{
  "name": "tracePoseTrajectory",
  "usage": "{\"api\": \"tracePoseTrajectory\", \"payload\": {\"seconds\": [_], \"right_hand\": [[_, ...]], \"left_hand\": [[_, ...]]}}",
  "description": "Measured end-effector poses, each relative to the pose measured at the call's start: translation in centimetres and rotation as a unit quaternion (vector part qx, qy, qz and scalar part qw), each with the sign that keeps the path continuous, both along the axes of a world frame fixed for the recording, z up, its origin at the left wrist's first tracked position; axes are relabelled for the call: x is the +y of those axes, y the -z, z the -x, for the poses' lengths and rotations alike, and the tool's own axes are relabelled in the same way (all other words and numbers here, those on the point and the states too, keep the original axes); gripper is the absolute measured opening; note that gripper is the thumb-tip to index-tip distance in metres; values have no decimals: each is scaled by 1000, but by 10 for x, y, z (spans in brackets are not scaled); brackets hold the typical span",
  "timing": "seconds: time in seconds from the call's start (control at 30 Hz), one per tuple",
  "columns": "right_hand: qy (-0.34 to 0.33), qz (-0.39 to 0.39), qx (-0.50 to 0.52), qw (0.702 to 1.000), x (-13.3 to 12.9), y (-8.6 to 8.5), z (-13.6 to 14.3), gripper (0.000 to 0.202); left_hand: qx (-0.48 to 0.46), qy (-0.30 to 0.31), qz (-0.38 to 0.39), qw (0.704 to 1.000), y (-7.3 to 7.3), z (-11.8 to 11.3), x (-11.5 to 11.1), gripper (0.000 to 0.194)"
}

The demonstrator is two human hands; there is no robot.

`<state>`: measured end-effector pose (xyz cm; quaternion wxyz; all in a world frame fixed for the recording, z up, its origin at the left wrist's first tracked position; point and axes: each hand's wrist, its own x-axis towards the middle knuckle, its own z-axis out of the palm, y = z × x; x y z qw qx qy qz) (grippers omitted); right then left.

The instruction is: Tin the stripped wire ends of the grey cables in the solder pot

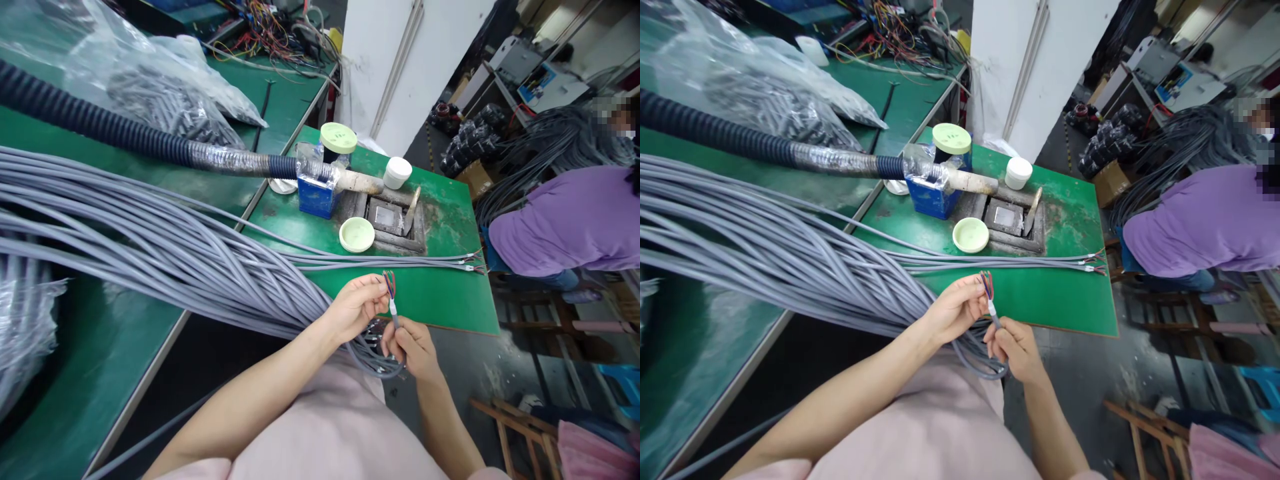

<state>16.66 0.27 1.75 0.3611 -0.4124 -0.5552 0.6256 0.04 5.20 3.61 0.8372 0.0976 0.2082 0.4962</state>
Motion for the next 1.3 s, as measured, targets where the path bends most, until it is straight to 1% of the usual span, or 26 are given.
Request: {"api": "tracePoseTrajectory", "payload": {"seconds": [0.13,0.37,0.57,0.63,0.67,0.73,0.8,0.83,0.9,0.97,1.07,1.13,1.2,1.3], "right_hand": [[0,1,-11,1000,1,-2,0,36],[-5,1,-6,1000,1,-6,3,36],[10,4,-1,1000,1,-1,-1,34],[26,6,-17,1000,4,-5,-4,31],[33,5,-25,999,7,-9,-5,32],[46,-3,-42,998,14,-20,-4,45],[61,-24,-66,996,22,-30,-1,54],[71,-42,-88,993,26,-34,2,53],[100,-91,-148,980,33,-38,9,42],[127,-151,-195,961,37,-38,16,29],[153,-234,-206,938,42,-36,21,21],[148,-278,-205,927,45,-37,23,19],[129,-311,-221,915,49,-41,25,16],[90,-335,-274,897,57,-50,28,14]], "left_hand": [[21,1,-20,1000,0,0,0,26],[45,-11,-52,998,0,2,2,23],[58,-29,-37,997,1,0,-1,23],[77,-45,-31,996,1,-1,-2,23],[93,-54,-31,994,2,-2,-2,23],[133,-62,-43,988,2,-4,-4,21],[161,-56,-61,984,2,-8,-6,19],[163,-49,-66,983,2,-10,-7,18],[144,-40,-64,987,1,-14,-10,15],[105,-43,-43,993,0,-17,-12,14],[61,-73,-2,995,-2,-19,-14,15],[59,-97,10,993,-3,-18,-14,15],[74,-121,6,990,-2,-17,-13,14],[102,-144,-10,984,2,-13,-11,13]]}}
